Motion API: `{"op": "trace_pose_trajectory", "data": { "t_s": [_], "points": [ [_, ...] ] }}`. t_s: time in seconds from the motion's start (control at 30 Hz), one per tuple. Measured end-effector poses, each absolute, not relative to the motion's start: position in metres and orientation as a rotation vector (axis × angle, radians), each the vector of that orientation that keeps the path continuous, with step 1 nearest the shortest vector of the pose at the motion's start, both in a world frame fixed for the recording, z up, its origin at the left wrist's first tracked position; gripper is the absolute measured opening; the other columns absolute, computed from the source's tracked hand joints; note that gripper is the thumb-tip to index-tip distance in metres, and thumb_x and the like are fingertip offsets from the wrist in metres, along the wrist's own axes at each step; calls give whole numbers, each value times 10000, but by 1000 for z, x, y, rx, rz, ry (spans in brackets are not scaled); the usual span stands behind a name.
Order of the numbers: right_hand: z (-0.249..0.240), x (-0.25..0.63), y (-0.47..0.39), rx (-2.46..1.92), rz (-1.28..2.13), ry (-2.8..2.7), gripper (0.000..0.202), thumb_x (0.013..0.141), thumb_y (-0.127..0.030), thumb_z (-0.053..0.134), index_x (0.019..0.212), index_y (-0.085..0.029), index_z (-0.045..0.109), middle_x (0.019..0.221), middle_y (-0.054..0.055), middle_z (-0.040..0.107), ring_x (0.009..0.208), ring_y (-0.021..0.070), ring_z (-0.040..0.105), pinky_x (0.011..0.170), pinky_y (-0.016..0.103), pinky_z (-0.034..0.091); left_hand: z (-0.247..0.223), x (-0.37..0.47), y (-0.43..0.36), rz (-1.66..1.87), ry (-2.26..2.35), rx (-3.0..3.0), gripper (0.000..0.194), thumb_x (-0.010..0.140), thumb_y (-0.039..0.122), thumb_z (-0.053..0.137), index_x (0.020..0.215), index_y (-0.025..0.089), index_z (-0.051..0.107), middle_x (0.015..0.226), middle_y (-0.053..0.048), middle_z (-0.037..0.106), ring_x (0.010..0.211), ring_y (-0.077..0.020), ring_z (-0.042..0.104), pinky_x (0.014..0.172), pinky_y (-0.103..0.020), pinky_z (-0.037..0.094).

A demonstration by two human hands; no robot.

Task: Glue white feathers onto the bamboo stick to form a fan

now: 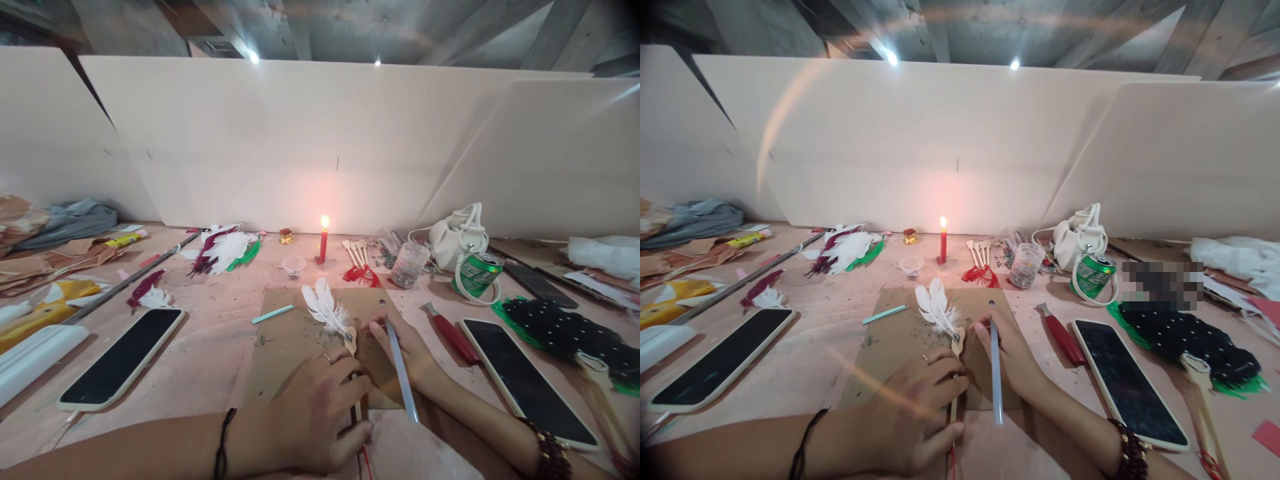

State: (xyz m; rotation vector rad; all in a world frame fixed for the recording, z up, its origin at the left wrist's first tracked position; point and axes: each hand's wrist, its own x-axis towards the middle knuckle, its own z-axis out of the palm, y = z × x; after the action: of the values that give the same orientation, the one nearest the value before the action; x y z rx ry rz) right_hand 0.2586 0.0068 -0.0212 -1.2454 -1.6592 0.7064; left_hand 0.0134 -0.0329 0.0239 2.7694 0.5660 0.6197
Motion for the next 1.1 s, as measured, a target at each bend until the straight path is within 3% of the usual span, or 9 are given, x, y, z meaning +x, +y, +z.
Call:
{"op": "trace_pose_trajectory", "data": {
  "t_s": [0.37, 0.57, 0.67, 0.73, 0.8, 0.87, 0.93, 1.0, 1.1],
  "points": [
    [-6, 254, -10, -1145, 753, -1802, 354, 1116, -550, 507, 1172, -269, 715, 1058, 56, 762, 975, 242, 709, 878, 373, 559, 24, 14, -32, 657, 601, 2754, 207, 923, 306, 683, 1086, 181, 656, 1101, -126, 692, 1073, -318, 619, 987, -486, 547],
    [-13, 254, -9, -1104, 845, -1780, 305, 1113, -529, 519, 1166, -290, 700, 1216, 70, 762, 1085, 264, 721, 958, 414, 562, 29, 12, -38, 710, 631, 2764, 321, 930, 356, 743, 1192, 190, 662, 1196, -125, 710, 1118, -324, 631, 988, -474, 553],
    [-13, 253, -10, -1147, 824, -1748, 270, 1081, -525, 578, 1101, -280, 691, 1123, 63, 763, 1001, 261, 717, 875, 397, 564, 37, 9, -35, 768, 669, 2770, 274, 993, 370, 713, 1210, 212, 656, 1226, -109, 717, 1104, -292, 645, 923, -423, 551],
    [-11, 252, -10, -1193, 795, -1729, 239, 1054, -499, 621, 1070, -268, 682, 1018, 49, 750, 927, 249, 711, 816, 377, 556, 51, 5, -23, 908, 773, 2754, 130, 1063, 331, 614, 1107, 220, 666, 1105, -83, 735, 1015, -251, 658, 866, -385, 529],
    [-9, 252, -10, -1225, 769, -1700, 195, 1001, -451, 679, 1027, -258, 665, 948, 34, 735, 867, 235, 705, 781, 362, 547, 76, -5, 2, 1204, 1019, 2620, 240, 1068, 297, 554, 845, 226, 606, 841, -37, 692, 820, -210, 629, 795, -360, 497],
    [-9, 251, -9, -1244, 734, -1664, 170, 926, -392, 732, 950, -255, 635, 892, 17, 720, 803, 220, 688, 746, 349, 534, 106, -24, 39, 1304, 1210, 2408, 247, 1013, 265, 592, 769, 229, 574, 785, -6, 682, 775, -183, 633, 777, -317, 497],
    [-9, 251, -8, -1258, 729, -1627, 196, 874, -360, 765, 877, -258, 598, 826, 2, 704, 743, 208, 664, 707, 339, 522, 133, -53, 84, 1348, 1442, 2312, 72, 933, 221, 642, 863, 225, 628, 831, 7, 713, 817, -189, 661, 782, -292, 494],
    [-10, 250, -7, -1252, 755, -1600, 253, 857, -383, 794, 828, -263, 573, 784, 1, 701, 718, 213, 661, 678, 342, 529, 148, -87, 128, 1248, 1776, 2236, 109, 909, 181, 666, 1009, 206, 698, 932, -7, 761, 905, -201, 685, 796, -271, 478],
    [-9, 248, -6, -1231, 766, -1585, 326, 860, -481, 819, 789, -275, 576, 752, 20, 708, 703, 240, 668, 638, 373, 557, 144, -134, 173, 1079, 2008, 2159, 148, 885, 59, 652, 999, 119, 727, 1001, -51, 784, 896, -187, 643, 801, -261, 439]
  ]
}}
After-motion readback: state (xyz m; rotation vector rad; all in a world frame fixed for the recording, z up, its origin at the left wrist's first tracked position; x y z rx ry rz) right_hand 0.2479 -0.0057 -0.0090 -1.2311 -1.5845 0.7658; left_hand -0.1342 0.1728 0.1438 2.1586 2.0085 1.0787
